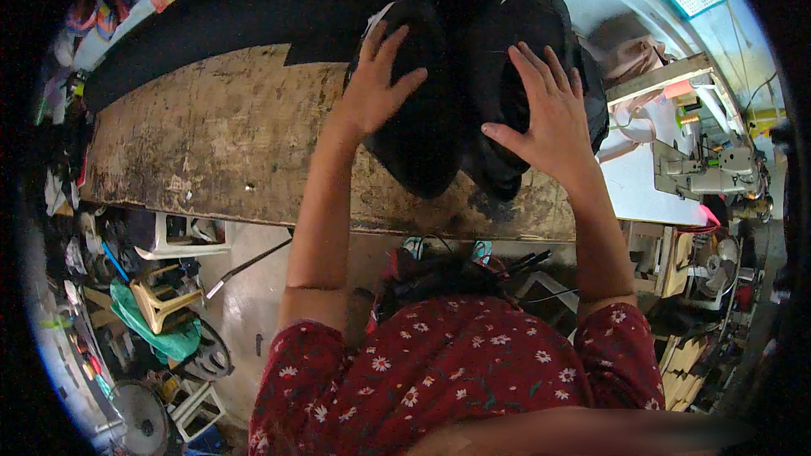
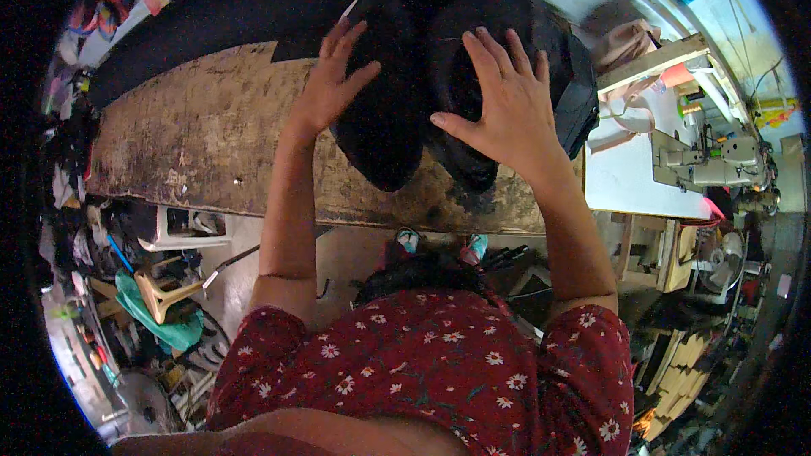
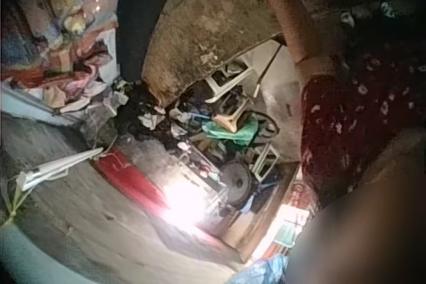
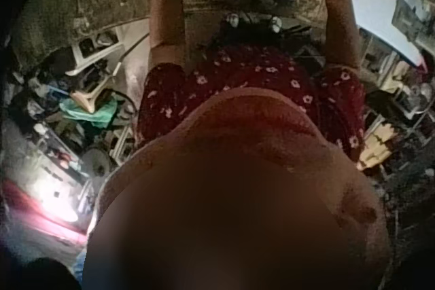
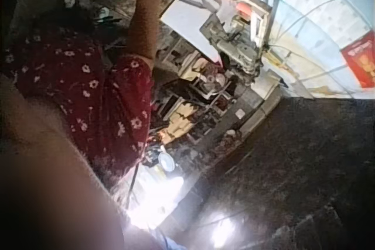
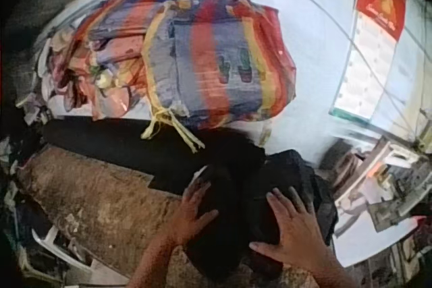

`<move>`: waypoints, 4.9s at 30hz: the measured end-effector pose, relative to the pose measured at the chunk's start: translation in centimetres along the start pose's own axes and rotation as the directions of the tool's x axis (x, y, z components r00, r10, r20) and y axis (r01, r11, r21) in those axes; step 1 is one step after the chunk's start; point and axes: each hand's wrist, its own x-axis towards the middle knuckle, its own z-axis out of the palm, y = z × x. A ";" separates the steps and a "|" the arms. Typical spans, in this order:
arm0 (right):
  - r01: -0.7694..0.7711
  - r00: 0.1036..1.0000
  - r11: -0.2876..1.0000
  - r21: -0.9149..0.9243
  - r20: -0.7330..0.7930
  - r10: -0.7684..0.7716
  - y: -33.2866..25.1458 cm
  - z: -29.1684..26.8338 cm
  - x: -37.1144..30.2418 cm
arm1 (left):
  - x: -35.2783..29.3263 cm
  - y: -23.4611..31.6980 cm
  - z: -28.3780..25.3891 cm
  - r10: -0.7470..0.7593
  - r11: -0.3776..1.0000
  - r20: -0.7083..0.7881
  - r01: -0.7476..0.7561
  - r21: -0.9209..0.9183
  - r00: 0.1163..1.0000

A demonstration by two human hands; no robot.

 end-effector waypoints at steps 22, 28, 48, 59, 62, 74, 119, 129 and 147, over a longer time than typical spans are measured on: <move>-0.100 0.993 0.959 0.266 -0.030 0.112 -1.8 -3.9 -11.3 | -0.9 -6.2 0.1 0.186 0.970 -0.006 -0.182 0.163 0.983; -0.254 0.962 0.862 0.439 0.205 0.179 -5.0 -5.1 -20.8 | -1.4 0.6 -3.0 0.220 0.797 -0.012 -0.173 0.578 0.975; -0.545 0.829 0.774 0.321 0.074 0.554 3.8 -18.6 -33.2 | -7.4 26.8 18.1 0.585 0.760 0.703 -0.576 -0.302 0.404; -0.830 0.545 0.535 0.157 0.021 0.838 5.3 -19.9 -39.3 | -4.2 30.4 30.3 0.594 0.679 0.800 -0.587 -0.441 0.087; -0.865 0.491 0.492 0.097 -0.035 0.871 8.3 -20.4 -39.5 | -1.4 32.3 34.6 0.667 0.613 0.744 -0.593 -0.522 0.034; -0.915 0.365 0.380 0.137 -0.121 0.923 17.5 -23.1 -41.3 | 4.5 43.5 43.3 0.719 0.558 0.685 -0.491 -0.669 -0.117; -0.900 -0.152 0.195 0.390 -0.700 0.697 54.6 -52.6 -95.3 | -23.9 119.3 88.6 0.936 0.240 -0.035 0.706 -0.666 -0.351; -0.851 -0.319 0.127 0.509 -0.694 0.646 55.3 -57.7 -104.3 | -31.3 131.1 95.7 0.808 0.353 -0.332 0.851 -0.388 -0.487; -0.834 -0.530 -0.247 0.494 -0.842 0.103 54.2 -63.3 -112.9 | -44.2 145.2 100.8 0.526 0.577 -0.494 0.717 -0.391 -0.692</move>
